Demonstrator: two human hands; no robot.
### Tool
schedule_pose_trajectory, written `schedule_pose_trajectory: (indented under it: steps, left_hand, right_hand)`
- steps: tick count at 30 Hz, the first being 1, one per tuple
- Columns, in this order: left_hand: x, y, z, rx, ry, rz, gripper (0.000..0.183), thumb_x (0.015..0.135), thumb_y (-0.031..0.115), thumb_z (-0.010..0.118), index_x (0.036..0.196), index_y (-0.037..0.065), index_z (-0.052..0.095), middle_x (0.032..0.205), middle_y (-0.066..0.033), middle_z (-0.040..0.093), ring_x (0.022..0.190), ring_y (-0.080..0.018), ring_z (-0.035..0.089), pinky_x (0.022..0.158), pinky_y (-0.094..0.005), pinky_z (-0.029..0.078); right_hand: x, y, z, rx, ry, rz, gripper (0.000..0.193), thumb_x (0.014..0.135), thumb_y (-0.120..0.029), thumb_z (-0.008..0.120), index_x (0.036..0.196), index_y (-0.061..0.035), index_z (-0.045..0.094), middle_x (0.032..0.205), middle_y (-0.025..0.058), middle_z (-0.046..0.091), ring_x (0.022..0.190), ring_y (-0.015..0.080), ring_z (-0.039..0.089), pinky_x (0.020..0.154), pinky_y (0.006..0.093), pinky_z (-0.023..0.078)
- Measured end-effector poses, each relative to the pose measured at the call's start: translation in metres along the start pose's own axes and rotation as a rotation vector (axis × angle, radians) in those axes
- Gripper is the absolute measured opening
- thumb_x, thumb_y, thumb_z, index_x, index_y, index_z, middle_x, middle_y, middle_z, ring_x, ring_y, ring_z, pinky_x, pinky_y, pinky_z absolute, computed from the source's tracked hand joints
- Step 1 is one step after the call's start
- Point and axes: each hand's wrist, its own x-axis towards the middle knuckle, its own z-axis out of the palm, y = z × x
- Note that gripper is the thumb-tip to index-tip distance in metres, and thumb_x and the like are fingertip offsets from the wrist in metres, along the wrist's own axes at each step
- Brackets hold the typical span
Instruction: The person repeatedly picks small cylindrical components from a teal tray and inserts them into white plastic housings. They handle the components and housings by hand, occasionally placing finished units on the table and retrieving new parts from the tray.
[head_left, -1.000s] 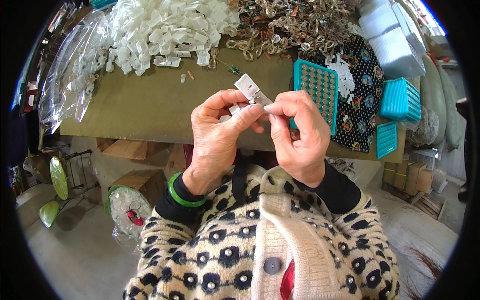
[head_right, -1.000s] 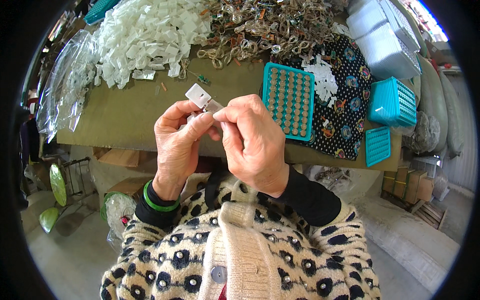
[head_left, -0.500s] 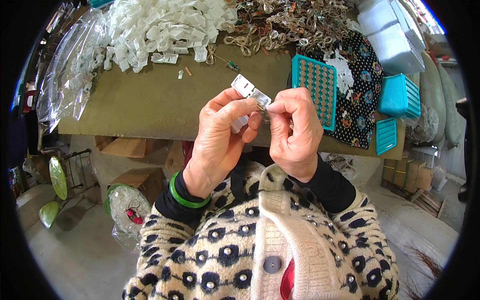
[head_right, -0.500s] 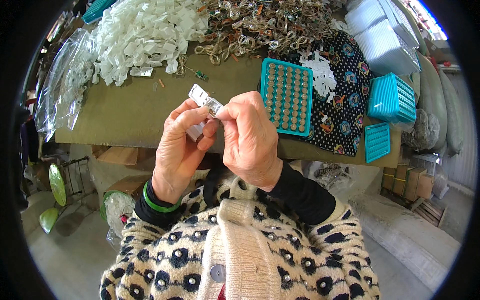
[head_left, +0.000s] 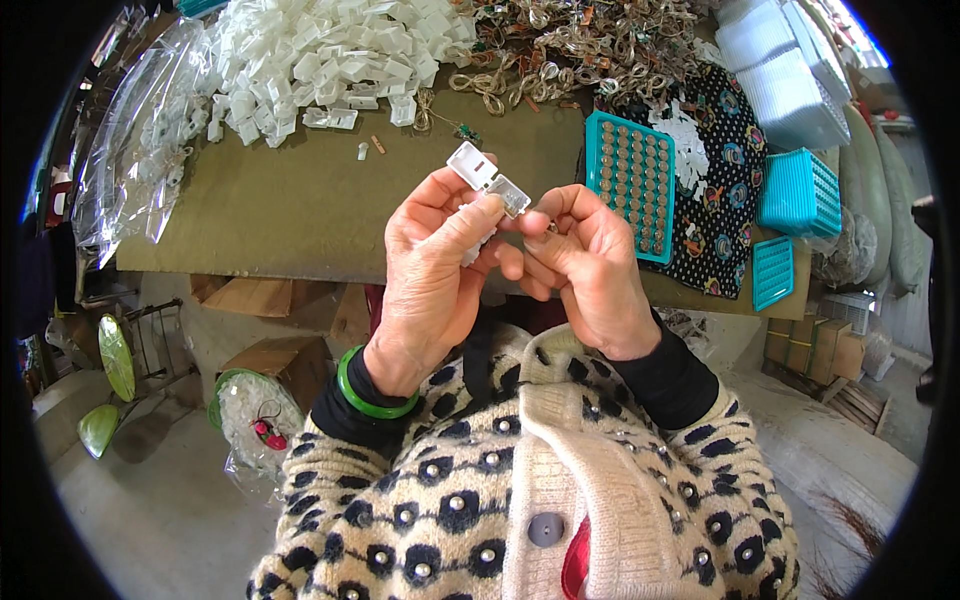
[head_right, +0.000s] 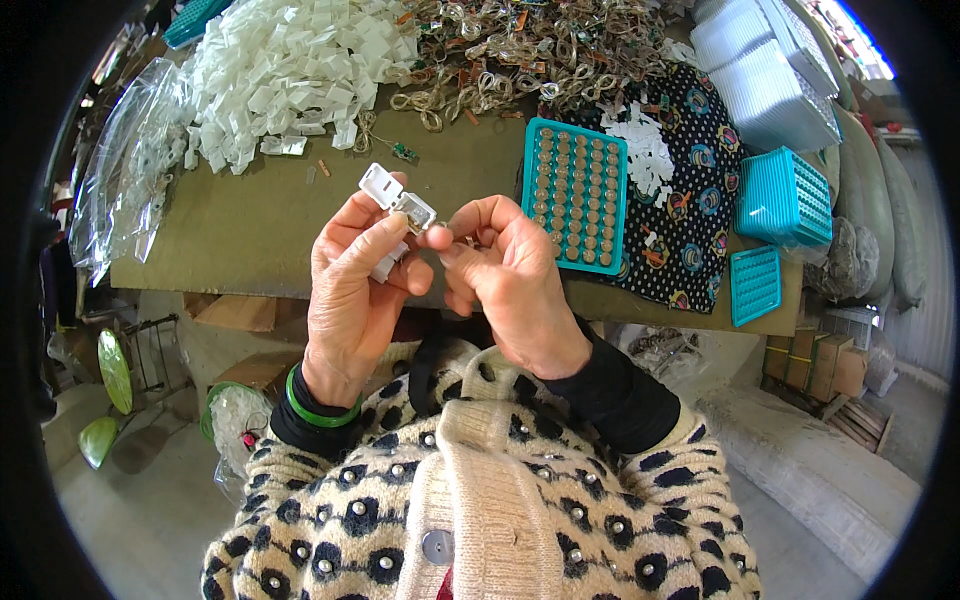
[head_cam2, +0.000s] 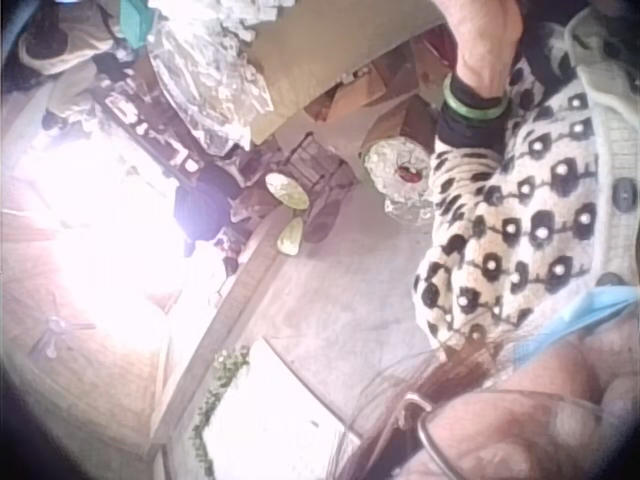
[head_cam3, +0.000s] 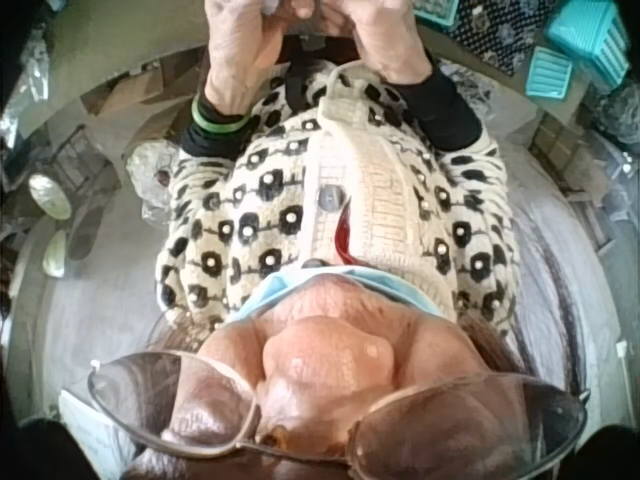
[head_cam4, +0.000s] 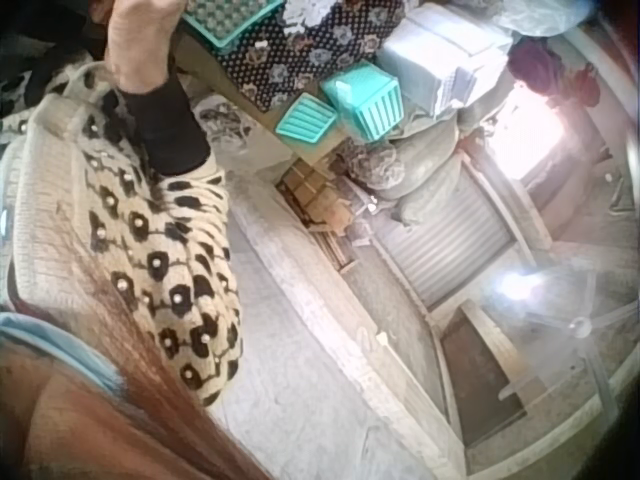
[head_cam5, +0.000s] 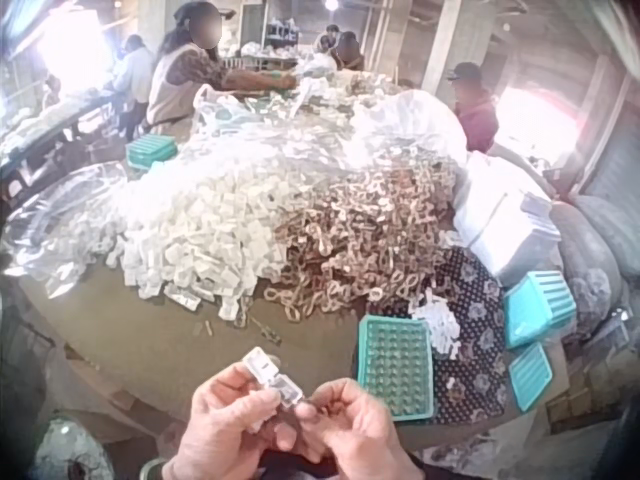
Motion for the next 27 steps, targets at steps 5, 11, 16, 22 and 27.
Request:
schedule_pose_trajectory:
  steps: [5, 11, 16, 22, 27]
  left_hand:
    - [-0.004, -0.001, -0.001, 0.010, 0.007, -0.037, 0.017, 0.092, 0.002, 0.062, 0.108, -0.003, 0.058, 0.093, -0.0132, 0.067, 0.080, -0.0222, 0.071, 0.070, -0.0364, 0.062]
    - [-0.012, -0.007, -0.006, 0.022, -0.015, -0.197, 0.015, 0.093, 0.005, 0.063, 0.107, -0.001, 0.063, 0.091, -0.0112, 0.069, 0.078, -0.0199, 0.070, 0.070, -0.0362, 0.063]
    - [-0.013, -0.014, 0.001, 0.060, -0.021, -0.278, 0.019, 0.091, 0.007, 0.065, 0.109, -0.001, 0.064, 0.092, -0.0108, 0.070, 0.075, -0.0176, 0.067, 0.065, -0.0351, 0.060]
    - [-0.009, -0.013, 0.010, 0.047, 0.030, -0.328, 0.021, 0.089, -0.003, 0.061, 0.110, -0.001, 0.062, 0.091, -0.0075, 0.067, 0.066, -0.0100, 0.055, 0.051, -0.0239, 0.046]
    - [-0.002, -0.013, 0.010, 0.070, -0.003, -0.342, 0.022, 0.082, -0.009, 0.058, 0.102, 0.001, 0.061, 0.085, -0.0062, 0.063, 0.063, -0.0090, 0.049, 0.048, -0.0220, 0.035]
  right_hand:
    - [-0.016, 0.000, -0.002, -0.730, 0.092, -0.644, 0.025, 0.088, 0.001, 0.061, 0.112, 0.0029, 0.055, 0.100, 0.0124, 0.061, 0.084, 0.0212, 0.062, 0.081, 0.0302, 0.050]
    - [-0.004, -0.027, -0.070, -1.187, 0.498, -0.923, 0.006, 0.092, -0.002, 0.061, 0.097, 0.0008, 0.062, 0.082, 0.0116, 0.060, 0.066, 0.0228, 0.060, 0.059, 0.0313, 0.048]
    - [0.032, -0.033, -0.112, -1.366, 0.573, -1.003, 0.005, 0.089, -0.002, 0.064, 0.092, 0.0010, 0.065, 0.083, 0.0105, 0.060, 0.075, 0.0267, 0.061, 0.067, 0.0355, 0.050]
    - [0.052, -0.037, -0.124, -1.462, 0.516, -0.930, 0.006, 0.085, -0.005, 0.068, 0.088, -0.0022, 0.064, 0.084, 0.0091, 0.059, 0.079, 0.0279, 0.062, 0.069, 0.0378, 0.051]
    - [0.045, -0.049, -0.126, -1.270, 0.431, -0.814, 0.007, 0.086, -0.003, 0.068, 0.087, -0.0014, 0.062, 0.079, 0.0070, 0.061, 0.070, 0.0195, 0.061, 0.063, 0.0314, 0.050]
